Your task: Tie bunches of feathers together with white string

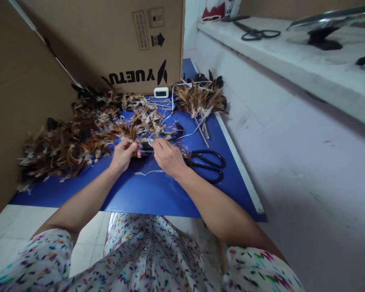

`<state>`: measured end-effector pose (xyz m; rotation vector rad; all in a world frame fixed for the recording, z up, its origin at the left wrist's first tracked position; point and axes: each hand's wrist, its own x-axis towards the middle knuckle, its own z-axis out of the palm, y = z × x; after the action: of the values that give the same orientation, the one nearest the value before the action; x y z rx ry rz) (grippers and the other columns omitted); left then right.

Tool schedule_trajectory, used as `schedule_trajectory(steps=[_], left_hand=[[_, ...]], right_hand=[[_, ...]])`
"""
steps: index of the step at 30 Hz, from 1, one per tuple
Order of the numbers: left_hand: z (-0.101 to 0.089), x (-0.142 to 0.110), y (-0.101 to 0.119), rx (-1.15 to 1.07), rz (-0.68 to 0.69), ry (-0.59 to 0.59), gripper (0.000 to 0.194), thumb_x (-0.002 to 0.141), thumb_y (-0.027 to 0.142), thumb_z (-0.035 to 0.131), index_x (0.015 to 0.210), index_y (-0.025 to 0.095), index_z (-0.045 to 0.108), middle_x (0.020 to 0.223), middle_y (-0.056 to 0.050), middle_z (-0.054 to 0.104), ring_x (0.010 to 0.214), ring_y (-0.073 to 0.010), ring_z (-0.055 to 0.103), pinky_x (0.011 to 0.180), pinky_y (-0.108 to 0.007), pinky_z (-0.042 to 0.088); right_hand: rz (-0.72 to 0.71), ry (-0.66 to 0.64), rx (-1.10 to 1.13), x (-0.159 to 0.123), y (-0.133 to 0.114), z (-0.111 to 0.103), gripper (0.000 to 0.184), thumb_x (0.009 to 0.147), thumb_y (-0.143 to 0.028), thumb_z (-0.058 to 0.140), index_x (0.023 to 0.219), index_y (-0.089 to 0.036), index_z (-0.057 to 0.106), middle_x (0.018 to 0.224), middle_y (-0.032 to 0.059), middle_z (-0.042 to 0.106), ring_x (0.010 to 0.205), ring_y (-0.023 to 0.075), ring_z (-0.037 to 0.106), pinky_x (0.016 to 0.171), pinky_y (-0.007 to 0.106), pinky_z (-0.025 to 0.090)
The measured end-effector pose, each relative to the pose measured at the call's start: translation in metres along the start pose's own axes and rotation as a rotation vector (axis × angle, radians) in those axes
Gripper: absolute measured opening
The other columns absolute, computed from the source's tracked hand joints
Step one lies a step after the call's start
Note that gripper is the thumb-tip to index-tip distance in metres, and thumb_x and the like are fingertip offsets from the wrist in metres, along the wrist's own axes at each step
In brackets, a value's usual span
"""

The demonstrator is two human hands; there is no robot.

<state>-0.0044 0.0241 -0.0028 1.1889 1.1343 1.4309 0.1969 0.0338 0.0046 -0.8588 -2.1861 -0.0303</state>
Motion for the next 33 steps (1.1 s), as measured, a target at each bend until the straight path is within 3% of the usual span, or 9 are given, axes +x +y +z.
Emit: schedule_trajectory(steps=[8,13,16,20,24,27,30,32,33], left_hand=[[-0.011,-0.001,0.010,0.224,0.194,0.088,0.035,0.074,0.052,0.074,0.074,0.019,0.061,0.054,0.002,0.063,0.050,-0.0151,0.061,0.055,-0.029,0.054],[-0.041,-0.023,0.035,0.492,0.277,0.105,0.030,0.082,0.046,0.067,0.074,0.017,0.069,0.058,-0.002,0.065,0.053,-0.0145,0.062,0.059,-0.027,0.051],[-0.078,-0.036,0.047,0.668,0.296,0.169,0.028,0.083,0.042,0.067,0.074,0.015,0.070,0.060,-0.002,0.066,0.054,-0.0129,0.062,0.058,-0.025,0.049],[-0.151,-0.035,0.068,0.725,0.274,0.311,0.036,0.086,0.050,0.064,0.079,0.015,0.067,0.059,0.001,0.066,0.050,-0.0109,0.058,0.049,-0.024,0.046],[-0.230,-0.020,0.098,0.897,0.148,0.494,0.047,0.088,0.061,0.057,0.079,0.015,0.061,0.058,0.004,0.062,0.052,-0.0080,0.055,0.057,-0.025,0.052],[-0.267,-0.018,0.119,1.013,0.106,0.587,0.039,0.082,0.052,0.071,0.075,0.014,0.061,0.052,0.006,0.055,0.054,-0.0075,0.048,0.068,-0.028,0.051],[-0.270,-0.026,0.127,1.141,0.126,0.689,0.026,0.076,0.034,0.079,0.074,0.013,0.064,0.055,0.006,0.053,0.061,-0.0086,0.043,0.087,-0.037,0.047],[-0.255,-0.033,0.122,1.328,0.165,0.708,0.013,0.082,0.026,0.069,0.082,0.013,0.068,0.069,0.001,0.063,0.072,-0.0132,0.051,0.093,-0.040,0.046],[-0.243,-0.037,0.117,1.440,0.198,0.654,0.013,0.085,0.023,0.063,0.089,0.013,0.070,0.081,-0.001,0.069,0.081,-0.0161,0.056,0.095,-0.040,0.046]], right_hand=[[0.024,-0.041,-0.034,0.000,0.008,0.002,0.023,0.095,-0.013,0.042,0.099,-0.016,0.065,0.103,0.0104,0.069,0.093,0.0210,0.064,0.078,0.031,0.049],[0.018,-0.057,-0.056,0.000,0.010,0.002,0.022,0.094,-0.013,0.044,0.096,-0.016,0.065,0.100,0.0105,0.069,0.090,0.0213,0.064,0.074,0.031,0.047],[0.013,-0.089,-0.077,0.000,0.010,0.003,0.022,0.093,-0.013,0.044,0.096,-0.016,0.066,0.097,0.0101,0.070,0.086,0.0213,0.065,0.071,0.031,0.045],[0.005,-0.116,-0.101,-0.001,0.010,0.006,0.024,0.093,-0.013,0.043,0.095,-0.015,0.067,0.096,0.0100,0.070,0.084,0.0212,0.065,0.067,0.031,0.044],[0.013,-0.128,-0.096,-0.002,0.011,0.008,0.023,0.092,-0.013,0.045,0.097,-0.014,0.067,0.096,0.0098,0.070,0.083,0.0209,0.065,0.066,0.031,0.042],[0.029,-0.141,-0.103,-0.002,0.011,0.007,0.024,0.092,-0.013,0.045,0.099,-0.014,0.068,0.097,0.0096,0.070,0.081,0.0202,0.064,0.065,0.030,0.041],[0.043,-0.152,-0.114,-0.001,0.010,0.004,0.024,0.092,-0.014,0.044,0.098,-0.015,0.068,0.096,0.0091,0.070,0.079,0.0191,0.064,0.064,0.029,0.039],[0.056,-0.164,-0.116,-0.001,0.009,0.004,0.024,0.093,-0.015,0.044,0.098,-0.015,0.067,0.097,0.0087,0.070,0.079,0.0185,0.064,0.063,0.029,0.038],[0.065,-0.174,-0.114,-0.001,0.009,0.004,0.024,0.093,-0.015,0.044,0.099,-0.016,0.067,0.097,0.0085,0.071,0.080,0.0185,0.064,0.063,0.029,0.038]])
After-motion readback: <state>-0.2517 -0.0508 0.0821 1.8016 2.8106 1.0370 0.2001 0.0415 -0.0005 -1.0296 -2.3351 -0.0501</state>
